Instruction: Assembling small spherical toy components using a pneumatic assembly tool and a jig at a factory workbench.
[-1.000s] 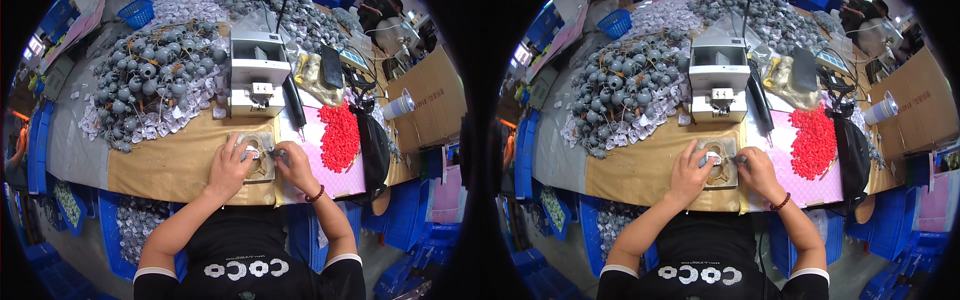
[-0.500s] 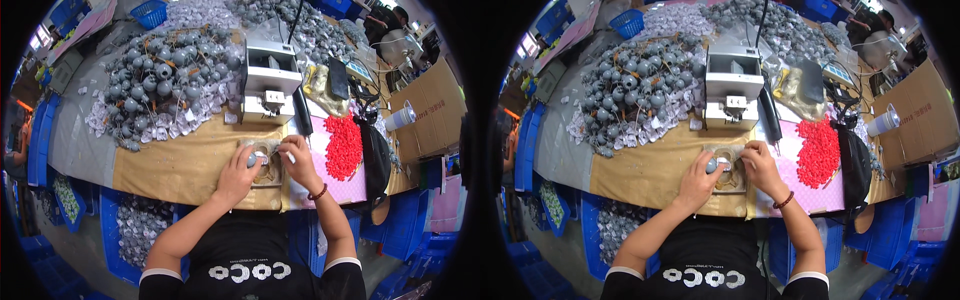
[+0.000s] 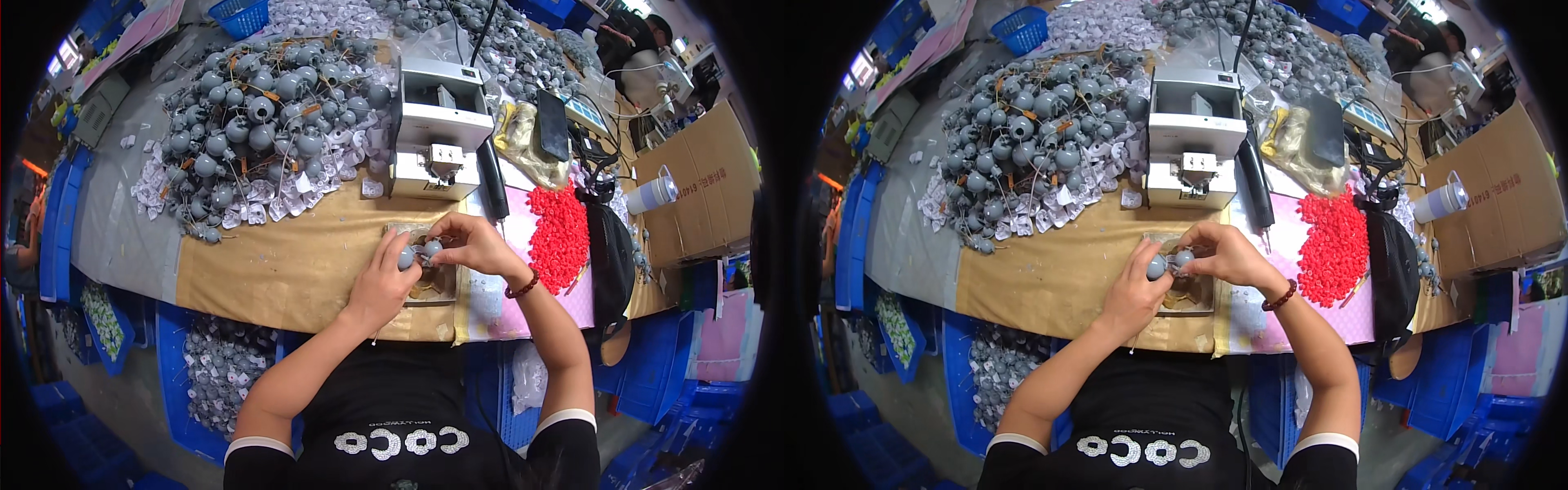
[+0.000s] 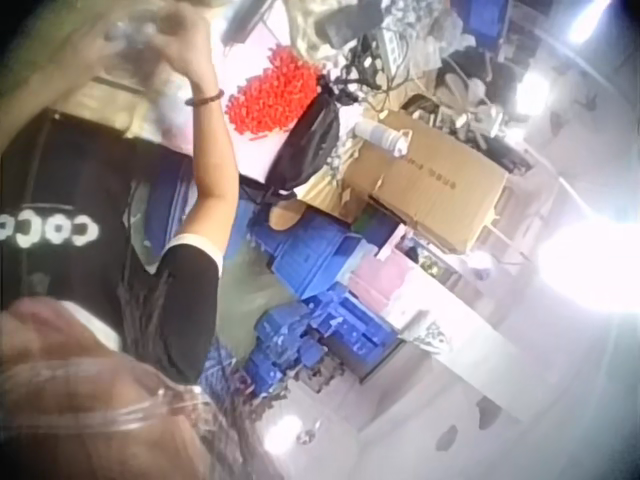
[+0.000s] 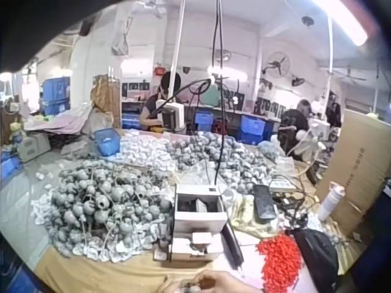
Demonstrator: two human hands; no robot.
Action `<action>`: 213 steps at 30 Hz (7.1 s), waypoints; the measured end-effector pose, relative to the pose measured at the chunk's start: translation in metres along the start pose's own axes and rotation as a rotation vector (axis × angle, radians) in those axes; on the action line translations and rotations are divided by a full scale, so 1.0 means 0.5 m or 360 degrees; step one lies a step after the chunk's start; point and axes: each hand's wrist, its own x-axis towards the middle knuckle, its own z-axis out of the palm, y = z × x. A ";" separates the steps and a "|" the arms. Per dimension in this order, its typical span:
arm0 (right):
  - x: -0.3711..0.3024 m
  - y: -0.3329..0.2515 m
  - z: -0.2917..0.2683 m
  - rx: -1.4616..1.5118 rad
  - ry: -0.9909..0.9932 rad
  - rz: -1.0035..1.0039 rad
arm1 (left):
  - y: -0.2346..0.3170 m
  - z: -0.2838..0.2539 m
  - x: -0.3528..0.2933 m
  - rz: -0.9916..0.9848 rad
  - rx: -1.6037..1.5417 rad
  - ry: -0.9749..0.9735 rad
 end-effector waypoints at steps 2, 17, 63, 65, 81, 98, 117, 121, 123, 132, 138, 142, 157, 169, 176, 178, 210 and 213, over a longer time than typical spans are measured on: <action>0.010 -0.038 0.001 -0.0439 -0.0067 -0.0058 | -0.002 0.000 -0.002 0.0002 0.0001 0.0017; 0.031 -0.040 0.013 -0.1189 0.0038 -0.0230 | 0.007 -0.023 0.028 -0.0024 0.0056 -0.0041; 0.161 -0.189 -0.022 0.0442 0.0819 -0.0731 | 0.018 0.004 0.073 -0.0325 -0.0176 -0.0075; 0.112 -0.183 0.009 0.0417 0.0825 -0.0717 | 0.014 0.009 0.069 -0.0298 -0.0202 -0.0086; 0.042 -0.101 0.085 0.0521 0.0817 -0.0933 | 0.014 0.018 0.075 -0.0355 -0.0164 -0.0109; 0.019 -0.074 0.094 0.0184 0.0727 -0.0993 | 0.014 0.009 0.081 -0.0334 -0.0402 -0.0077; 0.023 -0.124 0.036 0.0672 0.1130 -0.0794 | 0.010 0.004 0.076 -0.0356 -0.0332 -0.0085; 0.042 -0.031 -0.115 -0.0038 0.1672 -0.0420 | 0.021 0.008 0.076 -0.0394 -0.0267 -0.0021; 0.042 0.066 -0.175 -0.0502 0.1663 -0.0288 | 0.016 0.026 0.079 -0.0354 -0.0268 -0.0039; 0.005 0.145 -0.082 -0.0455 0.1209 -0.0422 | -0.005 0.044 0.015 -0.0250 -0.0415 0.0055; -0.011 0.108 0.030 -0.0006 0.0701 -0.0187 | 0.008 0.047 0.020 -0.0174 -0.0309 0.0046; 0.008 0.105 0.045 -0.0009 0.0735 -0.0385 | 0.012 0.046 0.025 -0.0151 -0.0297 0.0101; 0.002 0.017 0.014 0.0111 0.0284 -0.0238 | -0.020 -0.235 -0.089 -0.0144 -0.0246 -0.0266; -0.178 0.226 -0.294 -0.1962 0.1118 -0.0173 | -0.120 -0.383 -0.176 -0.0622 0.0563 -0.0500; -0.185 0.266 -0.328 -0.2150 0.1081 0.0019 | -0.154 -0.130 0.043 -0.0312 0.0204 -0.0022; -0.184 0.269 -0.330 -0.2150 0.1084 0.0052 | -0.163 -0.085 0.087 -0.0280 0.0218 0.0063; -0.068 0.065 -0.015 -0.0577 0.0677 -0.0535 | -0.004 -0.006 0.076 -0.0267 -0.0292 -0.0280; -0.023 0.073 0.046 -0.0664 0.0616 -0.0762 | -0.013 -0.024 0.078 -0.0276 -0.0429 -0.0279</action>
